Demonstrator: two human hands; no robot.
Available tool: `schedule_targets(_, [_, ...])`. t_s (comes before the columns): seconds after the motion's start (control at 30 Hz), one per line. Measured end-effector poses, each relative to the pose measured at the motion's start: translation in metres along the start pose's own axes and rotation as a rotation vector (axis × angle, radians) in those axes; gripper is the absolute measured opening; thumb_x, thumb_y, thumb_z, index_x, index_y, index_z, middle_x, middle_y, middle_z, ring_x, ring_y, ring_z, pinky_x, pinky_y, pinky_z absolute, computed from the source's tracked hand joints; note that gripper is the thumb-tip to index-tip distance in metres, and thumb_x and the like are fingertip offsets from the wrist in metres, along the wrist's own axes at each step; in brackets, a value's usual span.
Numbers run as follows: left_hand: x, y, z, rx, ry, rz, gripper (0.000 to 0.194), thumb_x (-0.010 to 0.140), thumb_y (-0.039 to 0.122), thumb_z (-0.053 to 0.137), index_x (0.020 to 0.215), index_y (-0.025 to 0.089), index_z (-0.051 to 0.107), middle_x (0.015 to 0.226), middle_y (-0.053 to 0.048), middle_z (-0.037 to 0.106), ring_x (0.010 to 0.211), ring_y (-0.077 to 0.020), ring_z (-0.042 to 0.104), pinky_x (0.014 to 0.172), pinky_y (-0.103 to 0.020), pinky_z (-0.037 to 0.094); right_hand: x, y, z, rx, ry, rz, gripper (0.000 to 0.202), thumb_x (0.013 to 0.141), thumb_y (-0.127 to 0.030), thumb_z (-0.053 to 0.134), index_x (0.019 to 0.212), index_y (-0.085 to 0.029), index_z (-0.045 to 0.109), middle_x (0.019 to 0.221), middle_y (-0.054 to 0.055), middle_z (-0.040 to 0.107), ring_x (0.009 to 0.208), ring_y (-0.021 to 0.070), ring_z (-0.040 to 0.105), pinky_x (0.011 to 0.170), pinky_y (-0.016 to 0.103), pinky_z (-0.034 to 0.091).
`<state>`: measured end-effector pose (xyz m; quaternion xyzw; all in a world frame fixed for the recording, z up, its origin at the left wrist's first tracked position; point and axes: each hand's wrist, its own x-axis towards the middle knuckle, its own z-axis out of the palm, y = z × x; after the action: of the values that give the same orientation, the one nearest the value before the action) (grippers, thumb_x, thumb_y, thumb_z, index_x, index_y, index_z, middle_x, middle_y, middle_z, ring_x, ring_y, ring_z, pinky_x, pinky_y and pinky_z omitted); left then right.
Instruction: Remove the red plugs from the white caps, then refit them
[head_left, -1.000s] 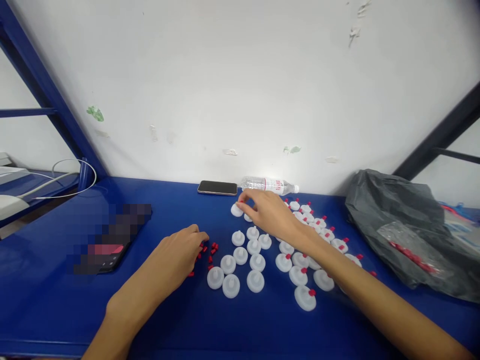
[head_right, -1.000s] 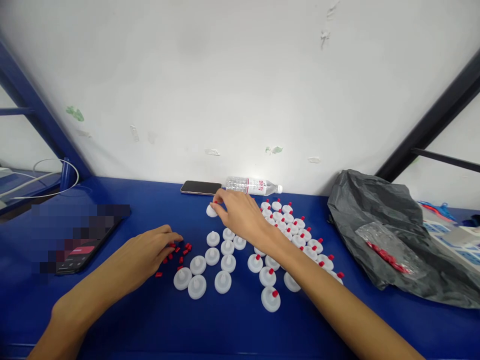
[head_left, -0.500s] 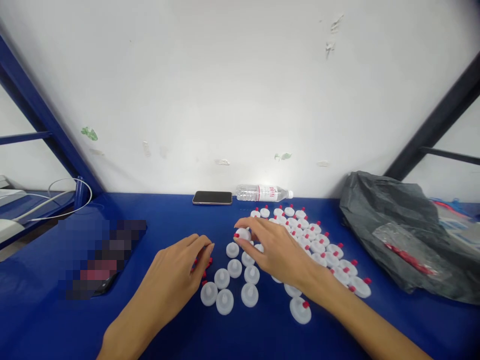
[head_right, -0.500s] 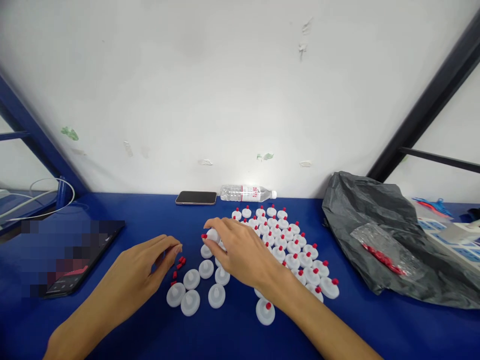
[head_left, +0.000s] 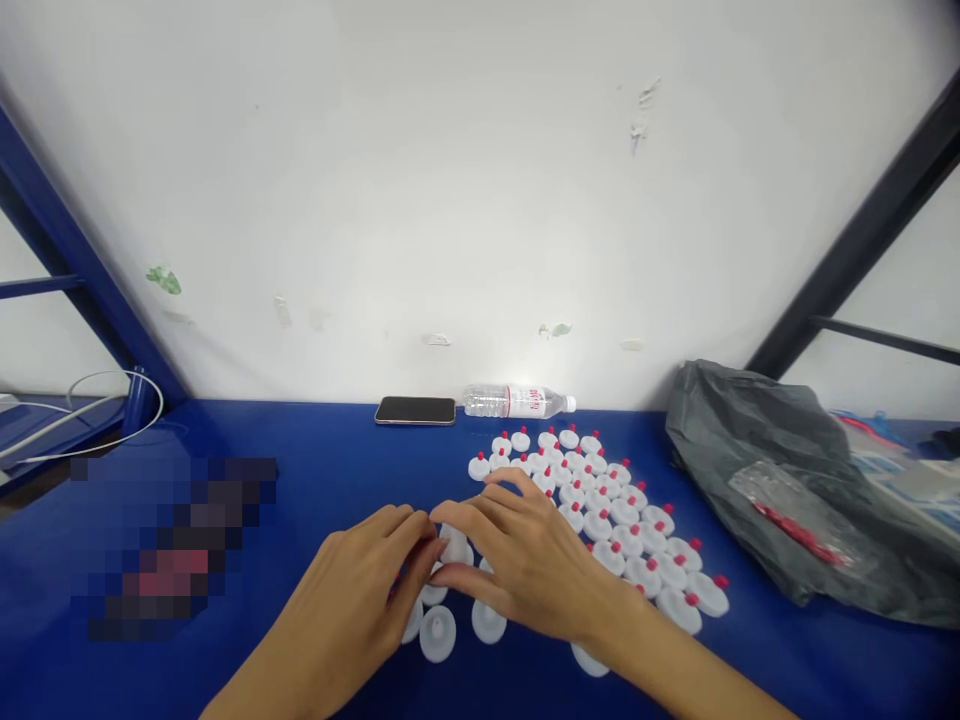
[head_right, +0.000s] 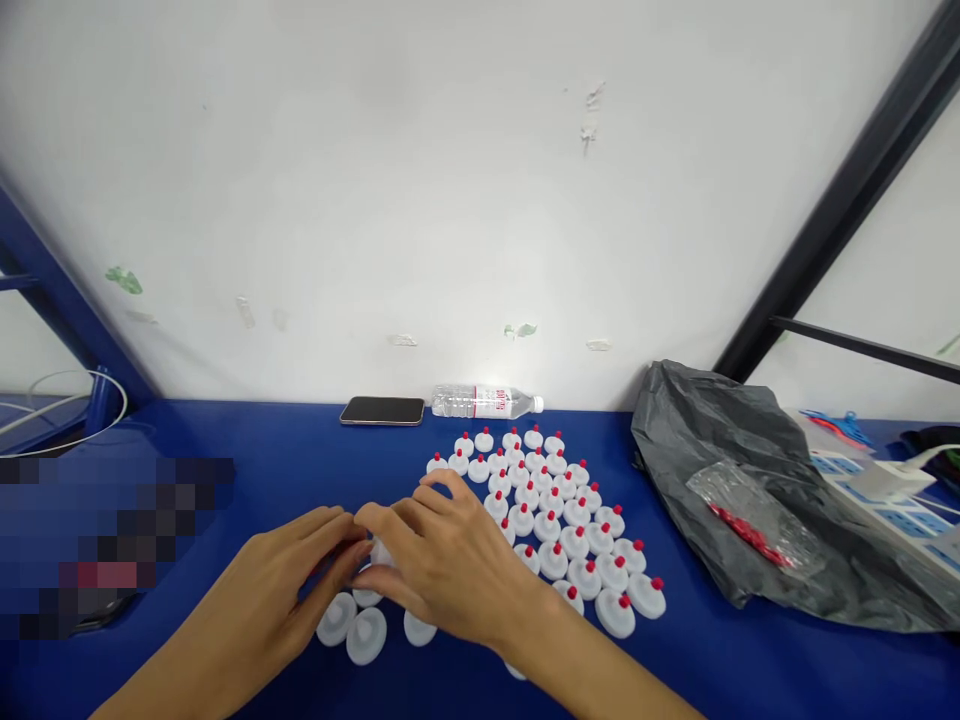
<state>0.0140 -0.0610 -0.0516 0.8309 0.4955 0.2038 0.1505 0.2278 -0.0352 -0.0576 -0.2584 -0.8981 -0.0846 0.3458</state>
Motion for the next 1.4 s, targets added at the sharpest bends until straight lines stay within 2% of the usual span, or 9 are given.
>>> schedule_targets(0.13, [0.001,-0.001,-0.002,-0.037,0.029,0.051,0.034,0.110,0.038,0.033,0.093,0.025,0.060,0.088,0.001,0.066,0.080,-0.0187,0.062,0.069,-0.032,0.040,-0.001,-0.003,0.001,0.128,-0.032,0.072,0.047,0.101,-0.047,0.064,0.135,-0.018,0.055,0.110,0.004,0.078,0.097,0.0188,0.072,0.112,0.040,0.034])
schedule_targets(0.33, [-0.002,0.004,-0.003,0.040,0.073,0.079,0.029,0.110,0.032,0.034,0.098,0.025,0.060,0.091,-0.001,0.066,0.081,-0.0193,0.060,0.068,-0.032,0.039,-0.002,-0.004,0.000,0.143,-0.015,0.071,0.029,0.102,-0.035,0.064,0.127,-0.019,0.061,0.116,0.005,0.078,0.097,0.0183,0.073,0.109,0.039,0.038])
schedule_targets(0.47, [-0.004,0.007,-0.003,0.078,0.167,0.106,0.034,0.108,0.030,0.036,0.081,0.023,0.055,0.075,0.000,0.061,0.068,-0.0172,0.054,0.061,-0.031,0.033,0.003,-0.002,-0.006,0.067,0.008,0.010,0.027,0.103,-0.038,0.063,0.123,-0.020,0.063,0.107,0.002,0.080,0.087,0.0168,0.072,0.112,0.041,0.036])
schedule_targets(0.73, [-0.007,0.012,-0.005,-0.292,0.335,-0.094,0.047,0.106,0.045,0.037,0.066,0.022,0.043,0.060,0.005,0.045,0.055,-0.0122,0.041,0.054,-0.028,0.031,0.006,0.006,-0.023,-0.259,0.088,-0.131,0.026,0.104,-0.016,0.054,0.128,-0.023,0.063,0.114,0.001,0.080,0.091,0.0168,0.074,0.116,0.042,0.033])
schedule_targets(0.9, [-0.005,-0.023,-0.037,-0.320,0.457,-0.313,0.051,0.102,0.056,0.037,0.062,0.024,0.036,0.055,0.005,0.038,0.053,-0.0137,0.037,0.054,-0.029,0.033,-0.008,0.050,-0.044,-0.309,0.317,0.239,0.022,0.101,-0.026,0.064,0.123,-0.026,0.064,0.109,0.004,0.081,0.087,0.0218,0.074,0.107,0.047,0.043])
schedule_targets(0.97, [-0.001,-0.029,-0.040,-0.229,0.432,-0.328,0.049,0.100,0.056,0.040,0.064,0.023,0.044,0.060,0.004,0.046,0.059,-0.0155,0.045,0.060,-0.030,0.036,-0.010,0.059,-0.044,-0.200,0.304,0.389,0.019,0.101,-0.032,0.063,0.118,-0.025,0.065,0.111,0.005,0.079,0.094,0.0248,0.072,0.102,0.047,0.046])
schedule_targets(1.07, [0.002,-0.027,-0.030,-0.044,0.305,-0.330,0.036,0.099,0.049,0.044,0.086,0.024,0.066,0.087,-0.001,0.067,0.084,-0.0212,0.062,0.078,-0.034,0.043,-0.010,0.057,-0.032,-0.091,0.203,0.422,0.013,0.101,-0.034,0.061,0.112,-0.026,0.065,0.109,0.003,0.077,0.100,0.0256,0.071,0.100,0.047,0.048])
schedule_targets(1.23, [0.001,-0.027,-0.016,0.165,0.051,-0.321,0.041,0.103,0.034,0.032,0.104,0.026,0.072,0.099,-0.005,0.067,0.089,-0.0229,0.065,0.079,-0.037,0.045,-0.010,0.045,-0.014,-0.042,0.111,0.351,0.005,0.099,-0.029,0.066,0.101,-0.025,0.068,0.118,0.005,0.074,0.111,0.0256,0.067,0.101,0.046,0.048])
schedule_targets(1.4, [-0.001,-0.033,-0.012,0.227,0.035,-0.328,0.038,0.102,0.027,0.034,0.099,0.024,0.071,0.100,-0.007,0.069,0.093,-0.0270,0.066,0.077,-0.039,0.045,-0.010,0.041,-0.010,-0.034,0.057,0.328,0.012,0.100,-0.031,0.065,0.103,-0.024,0.074,0.111,0.009,0.069,0.101,0.0254,0.065,0.090,0.045,0.051])
